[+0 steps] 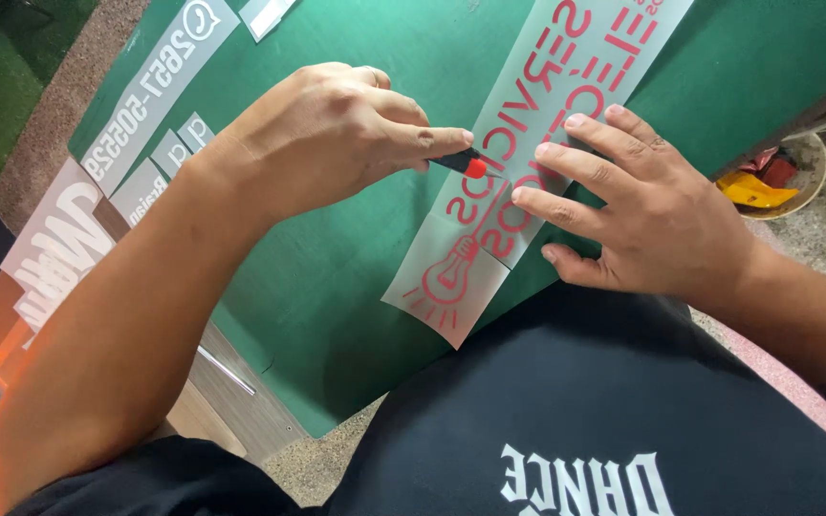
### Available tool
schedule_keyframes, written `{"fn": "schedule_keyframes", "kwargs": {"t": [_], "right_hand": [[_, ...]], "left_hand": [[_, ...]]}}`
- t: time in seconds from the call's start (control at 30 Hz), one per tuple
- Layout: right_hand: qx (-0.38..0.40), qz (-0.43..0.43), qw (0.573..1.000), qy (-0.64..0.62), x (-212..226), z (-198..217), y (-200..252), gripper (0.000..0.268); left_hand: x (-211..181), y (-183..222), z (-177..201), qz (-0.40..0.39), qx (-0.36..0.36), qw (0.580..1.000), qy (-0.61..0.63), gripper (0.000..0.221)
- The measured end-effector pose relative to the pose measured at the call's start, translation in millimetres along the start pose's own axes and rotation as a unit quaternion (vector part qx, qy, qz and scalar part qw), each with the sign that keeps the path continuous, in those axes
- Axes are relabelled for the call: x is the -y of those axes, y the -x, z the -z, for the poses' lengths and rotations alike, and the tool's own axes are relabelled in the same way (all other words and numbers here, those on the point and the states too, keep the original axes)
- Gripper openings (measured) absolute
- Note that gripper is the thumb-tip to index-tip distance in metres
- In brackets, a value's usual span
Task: Weeding excess vinyl from cut decals using a weeding tool and utility knife on a cutting mat.
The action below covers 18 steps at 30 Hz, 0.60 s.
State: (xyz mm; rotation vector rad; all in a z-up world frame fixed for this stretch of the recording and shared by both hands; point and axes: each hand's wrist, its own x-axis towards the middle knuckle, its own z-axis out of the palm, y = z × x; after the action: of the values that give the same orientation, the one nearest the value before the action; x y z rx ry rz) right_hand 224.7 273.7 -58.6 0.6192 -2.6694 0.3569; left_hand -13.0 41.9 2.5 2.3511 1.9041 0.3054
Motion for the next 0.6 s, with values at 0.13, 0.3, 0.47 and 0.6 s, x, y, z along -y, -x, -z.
{"fn": "schedule_keyframes", "kwargs": {"t": [0.13, 0.3, 0.47, 0.6], "right_hand": [[0.006, -0.001, 1.0, -0.007, 2, 0, 1, 0.042], [0.001, 0.003, 1.0, 0.0, 1, 1, -2, 0.041], [-0.002, -0.001, 1.0, 0.001, 1, 0, -1, 0.042], [0.012, -0.004, 1.0, -0.005, 1, 4, -3, 0.042]], "left_hand": [[-7, -5, 7, 0.012, 0.016, 0.999, -0.025, 0.036], [-5, -8, 13, 0.013, 0.04, 0.999, -0.007, 0.043], [-5, -6, 15, 0.014, 0.055, 0.998, -0.035, 0.045], [-6, -12, 21, 0.013, 0.065, 0.997, -0.025, 0.041]]}}
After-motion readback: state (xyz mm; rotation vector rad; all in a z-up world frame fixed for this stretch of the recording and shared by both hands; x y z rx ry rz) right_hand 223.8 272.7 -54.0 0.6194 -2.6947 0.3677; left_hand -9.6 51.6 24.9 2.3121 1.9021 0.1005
